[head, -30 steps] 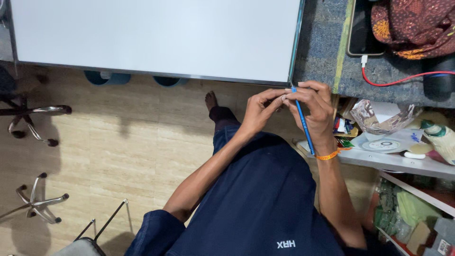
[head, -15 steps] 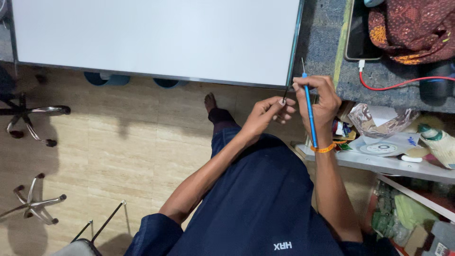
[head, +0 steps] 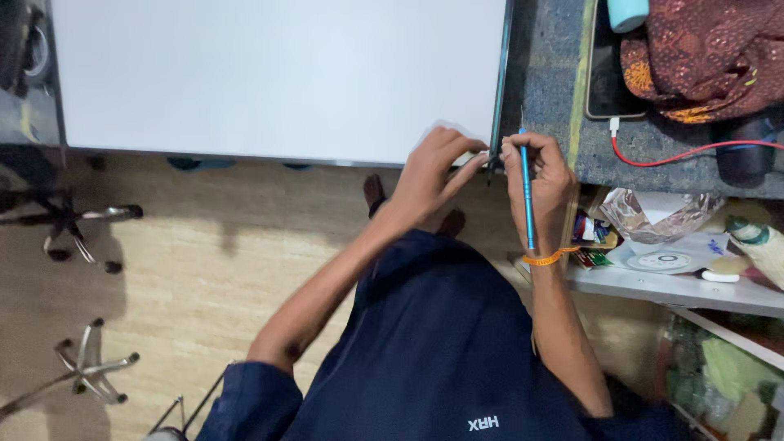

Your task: The person works on the edge of a white display panel at a repair bench, holding a small blue pen-style tool while manipulating a small component near the panel edge. They then take a roll of black tape and press tape along the panel's edge, working around the frame, before opening a drawer and reaching toward a shelf.

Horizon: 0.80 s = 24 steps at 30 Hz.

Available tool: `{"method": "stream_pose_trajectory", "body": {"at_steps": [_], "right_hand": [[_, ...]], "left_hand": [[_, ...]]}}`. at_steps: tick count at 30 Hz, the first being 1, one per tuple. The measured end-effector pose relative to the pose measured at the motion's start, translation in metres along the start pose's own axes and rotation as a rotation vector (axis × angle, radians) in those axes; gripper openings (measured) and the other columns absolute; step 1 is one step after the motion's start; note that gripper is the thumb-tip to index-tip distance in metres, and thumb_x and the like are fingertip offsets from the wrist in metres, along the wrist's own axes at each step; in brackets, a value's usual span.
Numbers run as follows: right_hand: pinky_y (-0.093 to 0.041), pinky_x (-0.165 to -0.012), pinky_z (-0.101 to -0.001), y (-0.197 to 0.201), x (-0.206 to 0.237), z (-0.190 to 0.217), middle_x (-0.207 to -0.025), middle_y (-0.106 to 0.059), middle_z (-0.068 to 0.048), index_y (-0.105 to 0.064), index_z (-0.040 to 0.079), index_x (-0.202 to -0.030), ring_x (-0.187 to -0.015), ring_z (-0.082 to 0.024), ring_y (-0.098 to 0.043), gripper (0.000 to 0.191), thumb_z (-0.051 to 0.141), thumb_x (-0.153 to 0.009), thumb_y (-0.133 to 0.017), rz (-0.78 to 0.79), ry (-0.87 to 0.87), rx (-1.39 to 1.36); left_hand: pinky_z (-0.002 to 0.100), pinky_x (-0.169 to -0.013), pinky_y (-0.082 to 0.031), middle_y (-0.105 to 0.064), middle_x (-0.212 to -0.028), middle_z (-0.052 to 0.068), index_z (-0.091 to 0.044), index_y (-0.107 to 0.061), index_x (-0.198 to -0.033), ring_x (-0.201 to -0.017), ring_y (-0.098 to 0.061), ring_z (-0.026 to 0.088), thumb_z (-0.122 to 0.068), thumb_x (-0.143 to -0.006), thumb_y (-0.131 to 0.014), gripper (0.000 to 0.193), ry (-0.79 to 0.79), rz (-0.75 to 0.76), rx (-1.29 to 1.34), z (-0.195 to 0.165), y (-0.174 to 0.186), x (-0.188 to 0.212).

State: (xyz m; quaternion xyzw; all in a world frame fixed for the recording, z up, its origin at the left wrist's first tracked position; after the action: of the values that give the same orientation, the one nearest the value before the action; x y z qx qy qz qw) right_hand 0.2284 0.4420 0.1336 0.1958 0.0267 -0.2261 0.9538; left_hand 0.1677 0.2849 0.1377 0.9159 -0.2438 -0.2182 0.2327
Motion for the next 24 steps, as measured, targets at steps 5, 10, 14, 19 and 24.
{"method": "stream_pose_trajectory", "body": {"at_steps": [5, 10, 14, 19, 24], "right_hand": [[-0.053, -0.081, -0.0222, -0.011, -0.003, -0.017, -0.103, -0.069, -0.004, -0.062, -0.002, -0.117, -0.092, -0.007, -0.064, 0.012, 0.001, -0.107, -0.068, -0.189, 0.001, -0.167], [-0.052, -0.081, -0.0232, -0.025, 0.003, -0.025, -0.103, -0.068, -0.003, -0.063, -0.001, -0.116, -0.091, -0.007, -0.062, 0.013, 0.001, -0.105, -0.068, -0.375, -0.041, -0.153], [-0.051, -0.078, -0.0248, -0.027, 0.022, -0.012, -0.102, -0.067, -0.003, -0.065, 0.001, -0.118, -0.088, -0.01, -0.061, 0.012, 0.005, -0.107, -0.068, -0.525, -0.112, -0.026], [-0.055, -0.091, -0.0318, -0.025, 0.074, 0.044, -0.112, -0.071, -0.012, -0.067, 0.001, -0.133, -0.102, -0.021, -0.068, 0.022, 0.003, -0.11, -0.064, -0.73, -0.023, 0.356], [-0.059, -0.097, -0.0341, -0.071, 0.117, 0.052, -0.117, -0.073, -0.018, -0.059, -0.006, -0.129, -0.109, -0.023, -0.073, 0.029, 0.006, -0.103, -0.066, -0.851, -0.152, 0.244]], "left_hand": [[0.052, -0.11, -0.036, -0.069, -0.109, 0.011, -0.009, -0.075, -0.096, -0.122, -0.054, 0.035, -0.035, -0.079, -0.082, 0.032, -0.523, 0.283, -0.268, -0.016, -0.012, -0.066], [0.05, -0.112, -0.035, -0.071, -0.088, 0.013, -0.01, -0.079, -0.086, -0.104, -0.064, 0.033, -0.042, -0.08, -0.082, 0.033, -0.547, 0.835, -0.282, 0.002, -0.058, -0.084], [0.047, -0.095, -0.047, -0.072, -0.081, 0.014, -0.009, -0.077, -0.092, -0.089, -0.069, 0.035, -0.045, -0.082, -0.08, 0.037, -0.492, 1.134, -0.349, 0.025, -0.085, -0.08], [0.047, -0.073, -0.054, -0.075, -0.086, 0.011, -0.012, -0.079, -0.091, -0.086, -0.071, 0.034, -0.042, -0.077, -0.083, 0.033, -0.519, 1.261, -0.175, 0.028, -0.114, -0.082], [0.045, -0.073, -0.053, -0.076, -0.085, 0.011, -0.009, -0.079, -0.093, -0.085, -0.072, 0.03, -0.043, -0.086, -0.08, 0.034, -0.681, 1.456, -0.178, 0.033, -0.137, -0.073]]}}
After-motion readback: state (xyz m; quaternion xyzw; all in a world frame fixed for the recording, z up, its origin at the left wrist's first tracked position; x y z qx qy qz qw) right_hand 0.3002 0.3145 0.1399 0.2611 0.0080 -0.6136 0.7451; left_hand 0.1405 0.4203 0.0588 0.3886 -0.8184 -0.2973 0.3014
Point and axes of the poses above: each hand's wrist, its own x-axis away from the middle knuckle, its own y-axis out of the back of the hand, z = x × y, the point moved 10 cm from there along -x, towards the middle knuckle
